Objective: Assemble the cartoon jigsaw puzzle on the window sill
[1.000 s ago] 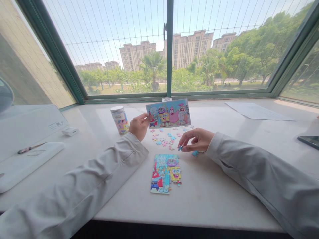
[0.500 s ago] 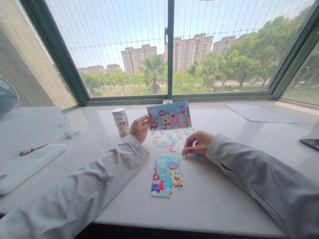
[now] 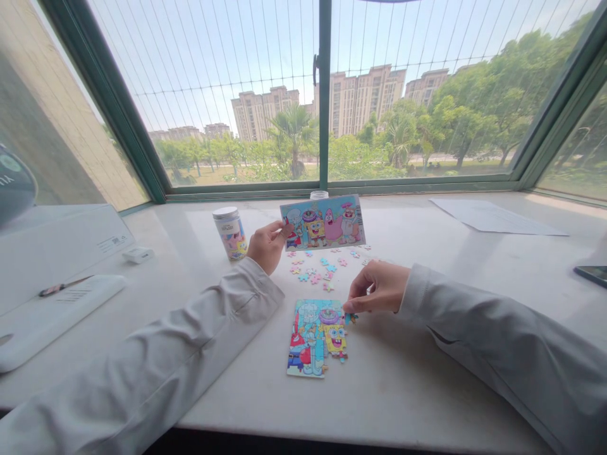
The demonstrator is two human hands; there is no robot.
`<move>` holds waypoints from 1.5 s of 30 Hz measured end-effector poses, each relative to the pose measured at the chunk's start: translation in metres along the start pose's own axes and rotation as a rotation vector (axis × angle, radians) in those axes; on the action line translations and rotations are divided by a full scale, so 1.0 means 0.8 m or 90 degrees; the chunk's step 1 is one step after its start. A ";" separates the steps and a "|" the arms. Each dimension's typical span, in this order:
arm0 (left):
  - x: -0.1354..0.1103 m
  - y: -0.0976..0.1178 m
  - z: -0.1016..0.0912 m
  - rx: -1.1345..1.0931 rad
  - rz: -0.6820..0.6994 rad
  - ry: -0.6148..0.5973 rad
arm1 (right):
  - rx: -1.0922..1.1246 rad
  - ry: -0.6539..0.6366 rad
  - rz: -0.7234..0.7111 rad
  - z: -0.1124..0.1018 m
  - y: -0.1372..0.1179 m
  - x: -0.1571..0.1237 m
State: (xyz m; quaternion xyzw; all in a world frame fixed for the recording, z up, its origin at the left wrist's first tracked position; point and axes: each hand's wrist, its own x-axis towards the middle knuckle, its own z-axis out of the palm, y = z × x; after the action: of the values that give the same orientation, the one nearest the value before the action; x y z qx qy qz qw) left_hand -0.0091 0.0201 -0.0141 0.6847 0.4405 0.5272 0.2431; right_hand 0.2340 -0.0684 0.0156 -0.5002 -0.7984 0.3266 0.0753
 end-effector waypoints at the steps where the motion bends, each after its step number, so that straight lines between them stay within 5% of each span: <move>1: 0.000 0.000 0.000 0.002 -0.001 0.000 | -0.002 -0.001 -0.001 0.001 -0.001 0.000; 45: 0.000 -0.004 0.002 -0.002 0.027 -0.001 | -0.047 0.016 0.039 0.005 0.013 0.012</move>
State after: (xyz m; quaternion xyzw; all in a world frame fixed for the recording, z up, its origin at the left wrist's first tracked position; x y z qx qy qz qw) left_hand -0.0086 0.0220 -0.0173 0.6940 0.4249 0.5325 0.2327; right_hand 0.2349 -0.0591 0.0043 -0.5305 -0.7936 0.2926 0.0565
